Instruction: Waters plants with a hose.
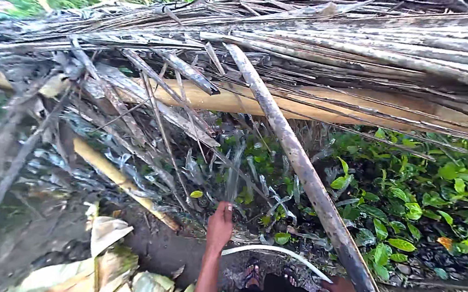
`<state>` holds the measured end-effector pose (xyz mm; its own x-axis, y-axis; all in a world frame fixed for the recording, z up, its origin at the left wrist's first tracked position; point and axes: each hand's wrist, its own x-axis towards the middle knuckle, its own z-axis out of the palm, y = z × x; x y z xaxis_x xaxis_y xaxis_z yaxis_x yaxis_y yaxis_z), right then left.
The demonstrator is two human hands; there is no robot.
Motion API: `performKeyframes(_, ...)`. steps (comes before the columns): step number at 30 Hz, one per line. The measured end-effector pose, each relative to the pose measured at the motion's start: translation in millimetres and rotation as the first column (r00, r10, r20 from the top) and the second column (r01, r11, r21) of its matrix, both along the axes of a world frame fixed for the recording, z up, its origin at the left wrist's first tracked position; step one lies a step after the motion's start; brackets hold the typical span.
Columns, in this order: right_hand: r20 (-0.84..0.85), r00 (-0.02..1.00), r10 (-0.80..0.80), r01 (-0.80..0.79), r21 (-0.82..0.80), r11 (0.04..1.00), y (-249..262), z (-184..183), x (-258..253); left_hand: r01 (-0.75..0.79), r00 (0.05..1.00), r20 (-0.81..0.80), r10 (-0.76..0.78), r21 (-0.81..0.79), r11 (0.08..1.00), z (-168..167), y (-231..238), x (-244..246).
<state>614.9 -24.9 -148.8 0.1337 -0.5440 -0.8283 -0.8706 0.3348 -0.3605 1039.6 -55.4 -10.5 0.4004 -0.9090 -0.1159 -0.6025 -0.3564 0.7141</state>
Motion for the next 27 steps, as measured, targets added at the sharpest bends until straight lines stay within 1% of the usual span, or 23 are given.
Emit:
performKeyframes(3,-0.002,1.000,-0.030,0.030,-0.017,0.999,-3,4,-2,0.056,0.998,-0.032,-0.055,0.030,0.998,5,-1,-2)
performKeyframes(6,-0.026,0.999,-0.019,0.019,-0.007,1.000,-6,7,3,-0.002,1.000,-0.018,0.002,0.007,1.000,11,-3,-4)
performKeyframes(8,-0.055,0.998,-0.008,0.007,-0.015,1.000,-5,9,7,-0.017,1.000,0.008,0.017,0.021,1.000,14,-5,-6)
performKeyframes(12,-0.043,0.999,-0.006,0.005,-0.007,1.000,-8,20,12,0.057,0.998,0.011,-0.059,0.106,0.993,24,-11,-9)
performKeyframes(16,-0.025,0.999,-0.033,0.033,-0.008,0.999,-9,21,5,-0.003,1.000,0.028,0.000,0.101,0.995,30,-16,-12)
performKeyframes(18,-0.018,0.997,-0.074,0.074,-0.029,0.997,-7,24,3,0.017,1.000,0.015,-0.019,0.117,0.993,32,-18,-15)
performKeyframes(21,-0.016,0.997,-0.080,0.079,-0.046,0.996,-6,26,1,0.078,0.997,-0.023,-0.075,0.127,0.989,32,-21,-17)
performKeyframes(25,-0.022,0.996,-0.086,0.085,-0.041,0.996,-7,29,4,0.013,1.000,-0.022,-0.011,0.089,0.996,29,-22,-14)
performKeyframes(27,-0.030,0.995,-0.092,0.091,-0.043,0.995,-8,27,5,0.057,0.998,-0.030,-0.054,0.100,0.993,30,-22,-13)
